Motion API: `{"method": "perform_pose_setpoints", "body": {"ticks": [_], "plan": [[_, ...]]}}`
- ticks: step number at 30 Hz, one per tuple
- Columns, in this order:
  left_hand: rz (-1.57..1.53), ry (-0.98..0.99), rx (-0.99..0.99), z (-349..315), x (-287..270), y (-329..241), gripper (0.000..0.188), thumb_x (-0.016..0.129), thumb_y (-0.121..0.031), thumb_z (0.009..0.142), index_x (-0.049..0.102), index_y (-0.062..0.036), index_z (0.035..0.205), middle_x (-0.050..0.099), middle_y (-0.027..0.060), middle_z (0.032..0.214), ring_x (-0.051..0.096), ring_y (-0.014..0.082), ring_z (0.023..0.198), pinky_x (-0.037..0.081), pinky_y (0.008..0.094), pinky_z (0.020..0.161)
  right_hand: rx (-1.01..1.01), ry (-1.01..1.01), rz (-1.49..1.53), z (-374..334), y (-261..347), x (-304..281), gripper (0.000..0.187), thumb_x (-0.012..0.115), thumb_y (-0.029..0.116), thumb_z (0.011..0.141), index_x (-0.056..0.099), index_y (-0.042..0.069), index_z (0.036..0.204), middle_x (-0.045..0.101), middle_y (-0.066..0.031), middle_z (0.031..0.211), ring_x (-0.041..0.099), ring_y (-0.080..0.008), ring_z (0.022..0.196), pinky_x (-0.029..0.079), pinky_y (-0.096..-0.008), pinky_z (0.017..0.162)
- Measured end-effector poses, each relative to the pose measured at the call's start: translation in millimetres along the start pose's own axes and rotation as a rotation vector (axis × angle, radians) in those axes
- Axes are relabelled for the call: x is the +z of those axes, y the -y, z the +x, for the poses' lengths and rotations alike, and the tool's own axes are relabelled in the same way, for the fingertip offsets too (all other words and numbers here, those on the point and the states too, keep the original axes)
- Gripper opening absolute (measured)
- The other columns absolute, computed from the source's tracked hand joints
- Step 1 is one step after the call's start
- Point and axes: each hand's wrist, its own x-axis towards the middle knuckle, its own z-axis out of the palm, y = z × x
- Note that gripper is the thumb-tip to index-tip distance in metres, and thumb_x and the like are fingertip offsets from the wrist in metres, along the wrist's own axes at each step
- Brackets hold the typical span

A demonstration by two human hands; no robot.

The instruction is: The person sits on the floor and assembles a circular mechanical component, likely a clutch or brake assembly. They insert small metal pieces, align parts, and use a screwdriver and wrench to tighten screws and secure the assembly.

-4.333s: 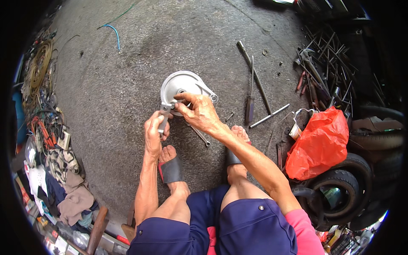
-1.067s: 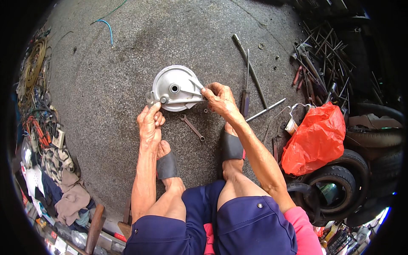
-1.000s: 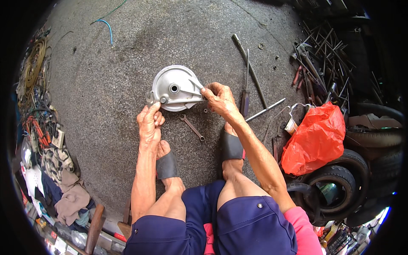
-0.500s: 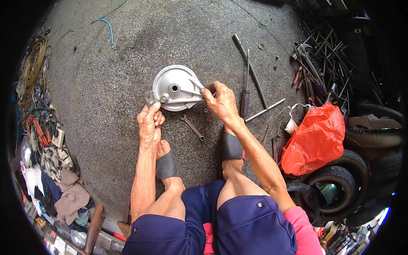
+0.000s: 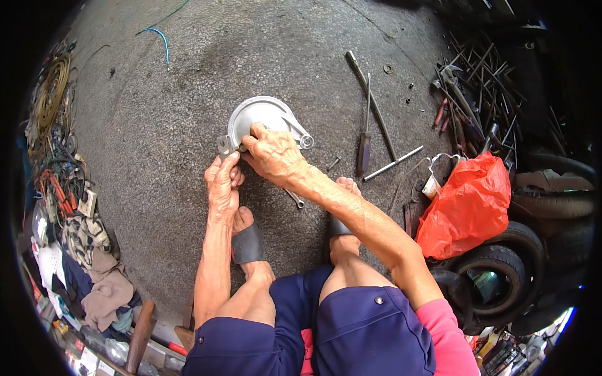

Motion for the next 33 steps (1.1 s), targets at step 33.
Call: {"method": "perform_pose_setpoints", "body": {"ticks": [33], "plan": [[-0.008, -0.068, -0.030, -2.9, 7.1, -5.9, 0.006, 0.068, -0.009, 0.090, 0.062, -0.0083, 0.089, 0.047, -0.0097, 0.062, 0.037, 0.0006, 0.048, 0.029, 0.0193, 0.044, -0.162, 0.089, -0.035, 18.1, -9.3, -6.6, 0.027, 0.075, 0.025, 0.078, 0.070, 0.002, 0.090, 0.062, -0.0118, 0.082, 0.066, -0.0319, 0.073, 0.053, -0.0428, 0.065]]}}
